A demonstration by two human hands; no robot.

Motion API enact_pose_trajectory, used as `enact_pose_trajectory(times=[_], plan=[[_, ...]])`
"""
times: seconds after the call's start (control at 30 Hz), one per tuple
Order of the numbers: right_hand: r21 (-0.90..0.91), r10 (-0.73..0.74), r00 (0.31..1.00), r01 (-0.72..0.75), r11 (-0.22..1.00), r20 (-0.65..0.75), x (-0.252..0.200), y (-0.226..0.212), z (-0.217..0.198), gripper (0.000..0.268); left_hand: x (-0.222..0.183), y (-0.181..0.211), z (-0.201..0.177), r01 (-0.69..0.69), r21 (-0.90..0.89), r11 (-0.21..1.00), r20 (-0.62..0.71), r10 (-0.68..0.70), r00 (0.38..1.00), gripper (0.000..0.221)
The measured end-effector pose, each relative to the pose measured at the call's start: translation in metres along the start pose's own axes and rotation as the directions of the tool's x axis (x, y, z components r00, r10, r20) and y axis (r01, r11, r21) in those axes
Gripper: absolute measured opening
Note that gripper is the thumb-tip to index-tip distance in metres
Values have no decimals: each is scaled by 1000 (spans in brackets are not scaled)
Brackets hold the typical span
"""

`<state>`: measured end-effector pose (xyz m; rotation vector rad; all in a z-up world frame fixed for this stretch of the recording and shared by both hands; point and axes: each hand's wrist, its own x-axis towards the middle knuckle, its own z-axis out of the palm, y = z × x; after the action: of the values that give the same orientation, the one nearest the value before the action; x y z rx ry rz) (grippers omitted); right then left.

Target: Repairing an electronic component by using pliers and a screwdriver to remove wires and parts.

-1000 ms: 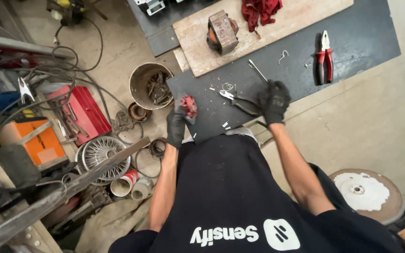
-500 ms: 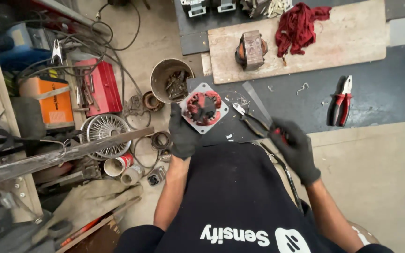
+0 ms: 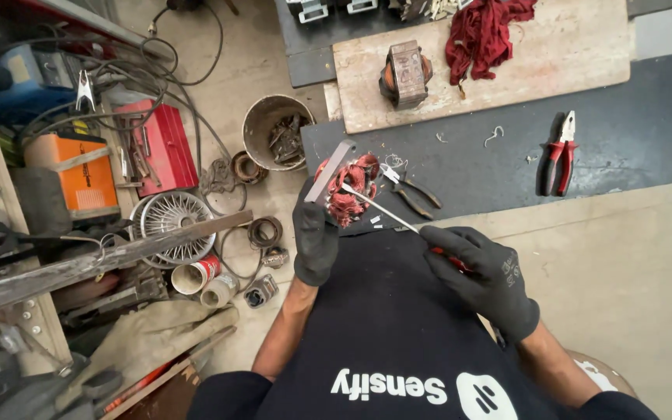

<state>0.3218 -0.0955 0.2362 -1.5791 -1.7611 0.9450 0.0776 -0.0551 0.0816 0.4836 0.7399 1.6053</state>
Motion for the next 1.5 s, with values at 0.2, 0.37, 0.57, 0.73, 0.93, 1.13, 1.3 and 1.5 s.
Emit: enact_pose_trajectory(times=[0.2,0.37,0.57,0.73,0.93,1.13,1.3,1.5], plan=[[34,-23,1000,23,999,-19,-8,7,7,38,-11,19,27,84,-67,994,-97,-90,991,86],[30,-77,996,78,997,-34,-11,1,11,39,-20,80,87,258,-23,966,123,-253,960,58],[68,-110,988,118,991,-106,0,-22,22,38,-19,101,109,358,435,826,146,-457,878,53],[334,41,991,3,943,-124,-1,-17,32,33,-19,84,102,196,621,759,170,-375,911,54],[530,299,954,-242,813,-22,-7,13,67,27,-30,28,50,-23,740,672,82,-56,995,54],[527,183,974,-85,845,-135,-1,22,88,28,-28,-15,22,84,812,577,-176,105,979,47],[341,22,981,46,939,-191,15,0,79,29,-14,1,10,-58,867,496,22,79,997,42],[278,-88,993,107,955,-82,25,26,69,30,12,48,96,281,101,954,-496,-196,846,56]])
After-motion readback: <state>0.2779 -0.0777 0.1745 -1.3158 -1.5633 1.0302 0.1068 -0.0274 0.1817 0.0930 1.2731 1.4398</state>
